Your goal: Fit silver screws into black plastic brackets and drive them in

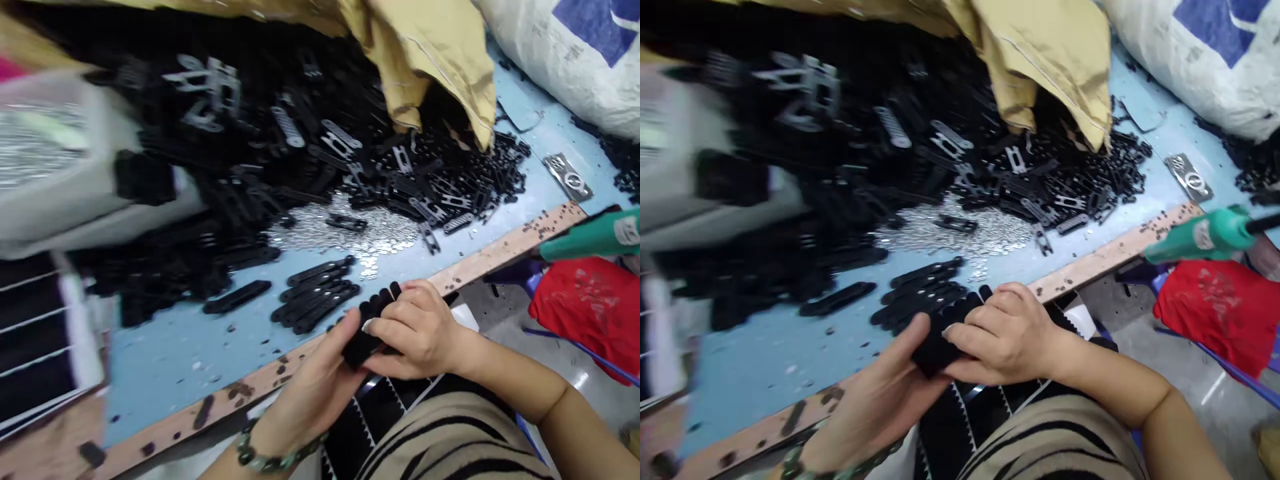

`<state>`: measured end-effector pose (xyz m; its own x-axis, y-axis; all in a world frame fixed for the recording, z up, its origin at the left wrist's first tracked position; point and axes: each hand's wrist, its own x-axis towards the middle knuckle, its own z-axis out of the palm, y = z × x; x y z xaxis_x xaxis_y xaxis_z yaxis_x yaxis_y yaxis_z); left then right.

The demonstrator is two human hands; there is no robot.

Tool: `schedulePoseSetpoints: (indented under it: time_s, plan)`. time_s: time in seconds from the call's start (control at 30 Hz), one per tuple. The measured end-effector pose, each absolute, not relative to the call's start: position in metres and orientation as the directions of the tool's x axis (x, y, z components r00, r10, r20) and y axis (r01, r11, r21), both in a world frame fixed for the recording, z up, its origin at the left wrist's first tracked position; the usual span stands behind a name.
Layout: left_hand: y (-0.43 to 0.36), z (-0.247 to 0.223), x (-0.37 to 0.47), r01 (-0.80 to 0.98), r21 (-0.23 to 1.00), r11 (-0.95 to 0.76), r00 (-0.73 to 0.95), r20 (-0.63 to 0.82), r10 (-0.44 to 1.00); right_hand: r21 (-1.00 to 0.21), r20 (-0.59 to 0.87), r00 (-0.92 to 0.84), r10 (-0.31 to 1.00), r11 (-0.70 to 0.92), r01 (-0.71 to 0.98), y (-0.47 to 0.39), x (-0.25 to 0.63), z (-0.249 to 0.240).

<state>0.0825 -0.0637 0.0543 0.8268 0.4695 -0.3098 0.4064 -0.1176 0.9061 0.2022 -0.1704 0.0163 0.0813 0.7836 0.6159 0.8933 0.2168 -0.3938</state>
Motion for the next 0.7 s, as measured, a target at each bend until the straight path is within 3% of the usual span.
schedulePoseSetpoints:
  time_s: [0.1,0.2,0.27,0.37,0.47,0.53,0.6,0.7]
  plan:
    - [-0.042,0.061,0.058,0.338,0.941,0.024,0.756,-0.286,0.588,-0.499,0.627,0.076,0.775,0.325,0.803,-0.163,0.197,0.029]
    - [-0.032,0.061,0.035,0.388,0.909,-0.152,0.774,-0.231,0.590,-0.618,0.547,0.184,0.816,0.246,0.747,-0.156,0.190,0.037]
    - [-0.033,0.060,0.023,0.413,0.871,-0.266,0.806,-0.214,0.552,-0.620,0.470,0.148,0.870,0.206,0.757,-0.149,0.183,0.041]
    - [-0.039,0.058,0.008,0.401,0.867,-0.294,0.821,-0.197,0.536,-0.636,0.429,0.080,0.900,0.238,0.734,-0.140,0.172,0.042]
    - [-0.038,0.055,-0.006,0.383,0.856,-0.347,0.788,-0.107,0.607,-0.784,0.363,0.181,0.914,0.195,0.590,-0.132,0.173,0.036]
    - [-0.032,0.047,-0.018,0.410,0.768,-0.492,0.749,0.024,0.662,-0.890,0.245,0.301,0.922,0.091,0.446,-0.125,0.180,0.029]
    - [-0.027,0.035,-0.029,0.452,0.605,-0.656,0.751,0.139,0.645,-0.944,0.116,0.386,0.915,-0.019,0.329,-0.114,0.186,0.019]
    - [-0.025,0.016,-0.039,0.442,0.397,-0.804,0.833,0.151,0.533,-0.958,-0.008,0.401,0.916,-0.122,0.260,-0.098,0.185,0.003]
